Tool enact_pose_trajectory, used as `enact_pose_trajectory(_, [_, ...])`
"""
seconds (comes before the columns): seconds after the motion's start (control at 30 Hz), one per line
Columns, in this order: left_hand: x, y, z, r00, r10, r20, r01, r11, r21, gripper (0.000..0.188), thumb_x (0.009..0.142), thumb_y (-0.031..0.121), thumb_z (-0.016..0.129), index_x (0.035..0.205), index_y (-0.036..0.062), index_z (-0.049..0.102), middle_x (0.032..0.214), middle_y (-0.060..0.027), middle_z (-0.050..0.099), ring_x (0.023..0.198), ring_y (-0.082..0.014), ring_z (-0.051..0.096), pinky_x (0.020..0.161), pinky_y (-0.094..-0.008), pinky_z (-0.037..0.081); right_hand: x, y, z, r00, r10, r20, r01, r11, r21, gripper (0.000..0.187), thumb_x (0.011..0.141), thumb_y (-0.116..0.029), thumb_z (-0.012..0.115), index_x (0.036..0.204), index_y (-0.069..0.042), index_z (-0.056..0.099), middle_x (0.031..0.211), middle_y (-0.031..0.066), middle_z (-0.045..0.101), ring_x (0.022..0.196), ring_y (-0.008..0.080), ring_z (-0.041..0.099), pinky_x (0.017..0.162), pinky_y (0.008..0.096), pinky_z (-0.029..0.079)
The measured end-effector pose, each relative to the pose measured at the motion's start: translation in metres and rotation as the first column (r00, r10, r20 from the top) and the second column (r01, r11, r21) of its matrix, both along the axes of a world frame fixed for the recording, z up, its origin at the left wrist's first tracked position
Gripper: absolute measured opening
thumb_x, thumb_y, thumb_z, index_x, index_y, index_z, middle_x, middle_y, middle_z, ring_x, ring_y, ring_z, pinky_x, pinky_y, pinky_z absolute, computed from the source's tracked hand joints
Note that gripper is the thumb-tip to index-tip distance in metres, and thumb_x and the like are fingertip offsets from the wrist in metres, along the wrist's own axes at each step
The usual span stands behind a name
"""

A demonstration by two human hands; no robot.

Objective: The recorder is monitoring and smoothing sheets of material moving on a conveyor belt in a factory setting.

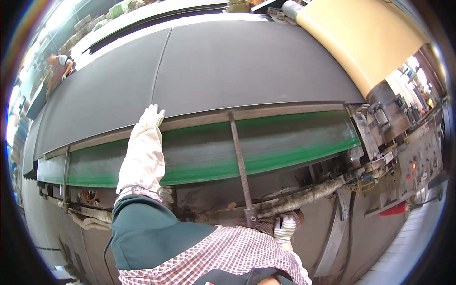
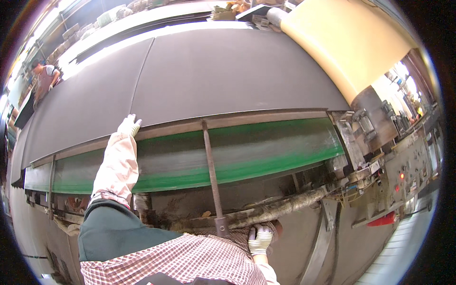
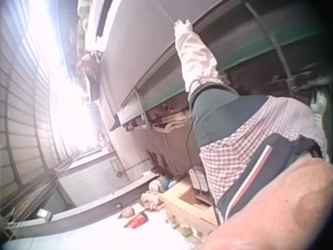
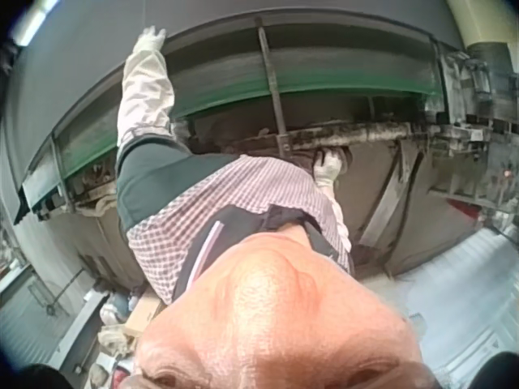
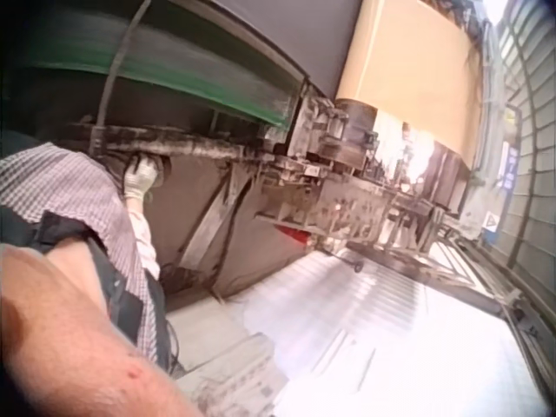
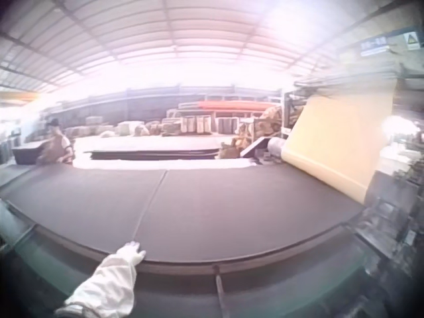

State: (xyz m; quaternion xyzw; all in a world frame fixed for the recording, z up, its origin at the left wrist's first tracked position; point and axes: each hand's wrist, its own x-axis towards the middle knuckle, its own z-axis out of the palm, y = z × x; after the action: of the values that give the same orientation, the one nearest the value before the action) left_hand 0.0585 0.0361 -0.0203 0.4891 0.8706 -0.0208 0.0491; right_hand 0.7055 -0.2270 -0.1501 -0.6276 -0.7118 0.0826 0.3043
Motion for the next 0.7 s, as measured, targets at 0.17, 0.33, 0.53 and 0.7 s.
enact_pose_trajectory(0.17, [0.09, 0.025, 0.024, 0.989, -0.134, -0.061, 0.135, 0.991, 0.015, 0.066, 0.1, 0.056, 0.039, 0.147, 0.0093, 0.044, 0.15, -0.0117, 0.045, 0.134, -0.0305, 0.047, 0.112, -0.0426, 0.04, 0.001, 0.0, 0.001, 0.999, 0.029, -0.014, -0.029, 1.0, -0.002, 0.018, 0.085, -0.021, 0.065, 0.097, -0.007, 0.065, 0.089, 0.0155, 0.062, 0.088, 0.036, 0.057, 0.082, 0.0492, 0.042])
enact_pose_trajectory(0.33, [0.171, 0.064, 0.03, 0.988, -0.154, -0.002, 0.154, 0.987, -0.055, 0.074, 0.101, 0.061, 0.031, 0.148, 0.0052, 0.042, 0.151, -0.0168, 0.045, 0.136, -0.0321, 0.047, 0.115, -0.0427, 0.036, 0.005, 0.0, -0.001, 0.999, 0.038, 0.0, -0.038, 0.999, 0.02, 0.019, 0.084, -0.022, 0.066, 0.095, -0.007, 0.065, 0.087, 0.015, 0.062, 0.085, 0.0359, 0.056, 0.082, 0.0485, 0.043])
enact_pose_trajectory(0.53, [0.265, 0.107, 0.033, 0.982, -0.18, -0.05, 0.182, 0.982, 0.049, 0.078, 0.098, 0.068, 0.031, 0.133, 0.003, 0.058, 0.131, -0.0185, 0.059, 0.122, -0.0324, 0.058, 0.103, -0.0443, 0.046, 0.01, 0.003, 0.001, 0.996, 0.072, -0.052, -0.066, 0.993, 0.099, 0.018, 0.08, -0.019, 0.067, 0.094, -0.007, 0.066, 0.084, 0.0153, 0.061, 0.081, 0.0362, 0.057, 0.077, 0.0487, 0.044])
enact_pose_trajectory(0.7, [0.341, 0.138, 0.051, 0.964, -0.265, 0.031, 0.266, 0.962, -0.061, 0.078, 0.098, 0.069, 0.03, 0.124, 0.0047, 0.065, 0.125, -0.0162, 0.065, 0.118, -0.0308, 0.061, 0.1, -0.0434, 0.047, 0.015, 0.004, 0.004, 0.997, 0.074, -0.002, -0.074, 0.993, 0.09, 0.022, 0.078, -0.02, 0.067, 0.097, -0.007, 0.067, 0.082, 0.0156, 0.062, 0.08, 0.0365, 0.058, 0.076, 0.0498, 0.045])
